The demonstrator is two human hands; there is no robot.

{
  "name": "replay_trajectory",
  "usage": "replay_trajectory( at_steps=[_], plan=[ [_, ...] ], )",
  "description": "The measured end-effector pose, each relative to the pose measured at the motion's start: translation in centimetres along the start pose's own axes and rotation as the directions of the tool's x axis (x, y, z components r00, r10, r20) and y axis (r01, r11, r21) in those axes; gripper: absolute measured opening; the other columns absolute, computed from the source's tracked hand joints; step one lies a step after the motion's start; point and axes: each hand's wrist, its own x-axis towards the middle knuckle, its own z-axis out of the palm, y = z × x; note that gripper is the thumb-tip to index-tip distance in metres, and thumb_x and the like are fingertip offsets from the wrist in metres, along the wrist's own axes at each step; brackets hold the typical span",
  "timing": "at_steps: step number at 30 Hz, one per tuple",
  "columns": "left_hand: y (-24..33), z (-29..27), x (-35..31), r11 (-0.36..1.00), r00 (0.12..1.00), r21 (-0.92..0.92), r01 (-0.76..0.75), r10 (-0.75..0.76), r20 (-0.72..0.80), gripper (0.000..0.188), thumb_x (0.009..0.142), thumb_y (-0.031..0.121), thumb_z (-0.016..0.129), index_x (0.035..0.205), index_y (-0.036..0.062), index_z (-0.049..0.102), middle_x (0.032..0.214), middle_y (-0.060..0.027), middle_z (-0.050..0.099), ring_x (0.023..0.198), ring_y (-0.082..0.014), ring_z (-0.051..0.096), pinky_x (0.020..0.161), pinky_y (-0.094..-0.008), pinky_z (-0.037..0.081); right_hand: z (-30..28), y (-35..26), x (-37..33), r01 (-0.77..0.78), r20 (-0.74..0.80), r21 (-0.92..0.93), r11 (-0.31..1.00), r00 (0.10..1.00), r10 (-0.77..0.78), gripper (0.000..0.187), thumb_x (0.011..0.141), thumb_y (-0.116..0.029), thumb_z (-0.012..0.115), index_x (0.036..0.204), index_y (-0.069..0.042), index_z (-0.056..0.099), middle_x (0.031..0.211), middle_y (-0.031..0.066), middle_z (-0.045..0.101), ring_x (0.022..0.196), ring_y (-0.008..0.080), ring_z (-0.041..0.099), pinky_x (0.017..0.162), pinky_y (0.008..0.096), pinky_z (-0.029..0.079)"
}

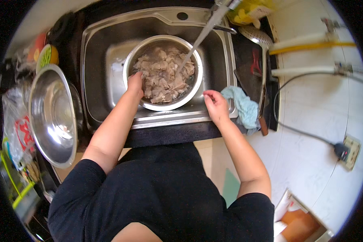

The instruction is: The person washes pieces of meat in a metal bowl under running water in a kitchen sink, repeatedly rinsing and agitating the meat by hand. After draining the water, they transfer the meat into a pot on the stove.

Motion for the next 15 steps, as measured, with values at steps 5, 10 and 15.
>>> replay_trajectory(
  at_steps=[5, 10, 15],
  plan=[
    [0.9, -0.2, -1.8, 0.941, 0.951, -0.14, 0.308, -0.305, 0.038, 0.045, 0.086, 0.027, 0.049, 0.121, -0.0005, 0.042, 0.118, -0.016, 0.05, 0.106, -0.0293, 0.051, 0.087, -0.0458, 0.044, 5.5, -3.3, 7.0, -0.367, 0.123, 0.555, 0.746, 0.924, 0.363, 0.042, 0.08, -0.021, 0.057, 0.116, -0.001, 0.05, 0.108, 0.0097, 0.054, 0.1, 0.0172, 0.049, 0.085, 0.0332, 0.04],
    [1.6, -0.5, -1.8, 0.881, 0.876, -0.158, 0.446, -0.394, 0.278, 0.069, 0.079, 0.058, 0.05, 0.129, 0.0118, 0.039, 0.123, -0.0128, 0.049, 0.114, -0.0292, 0.046, 0.095, -0.0473, 0.037, 12.2, 0.0, 12.9, -0.577, 0.294, 0.664, 0.475, 0.786, 0.544, 0.036, 0.08, -0.026, 0.055, 0.106, -0.001, 0.05, 0.103, 0.0139, 0.053, 0.095, 0.026, 0.05, 0.08, 0.0401, 0.042],
    [0.3, -0.2, -0.6, 0.829, 0.771, -0.12, 0.546, -0.442, 0.458, 0.075, 0.078, 0.065, 0.044, 0.133, 0.0134, 0.036, 0.133, -0.0117, 0.04, 0.121, -0.0299, 0.039, 0.101, -0.0467, 0.029, 14.3, 2.7, 15.7, -0.603, 0.098, 0.492, 0.628, 0.755, 0.648, 0.062, 0.077, -0.04, 0.06, 0.122, -0.001, 0.042, 0.114, 0.0164, 0.052, 0.101, 0.0268, 0.051, 0.085, 0.0384, 0.042]
  ],
)
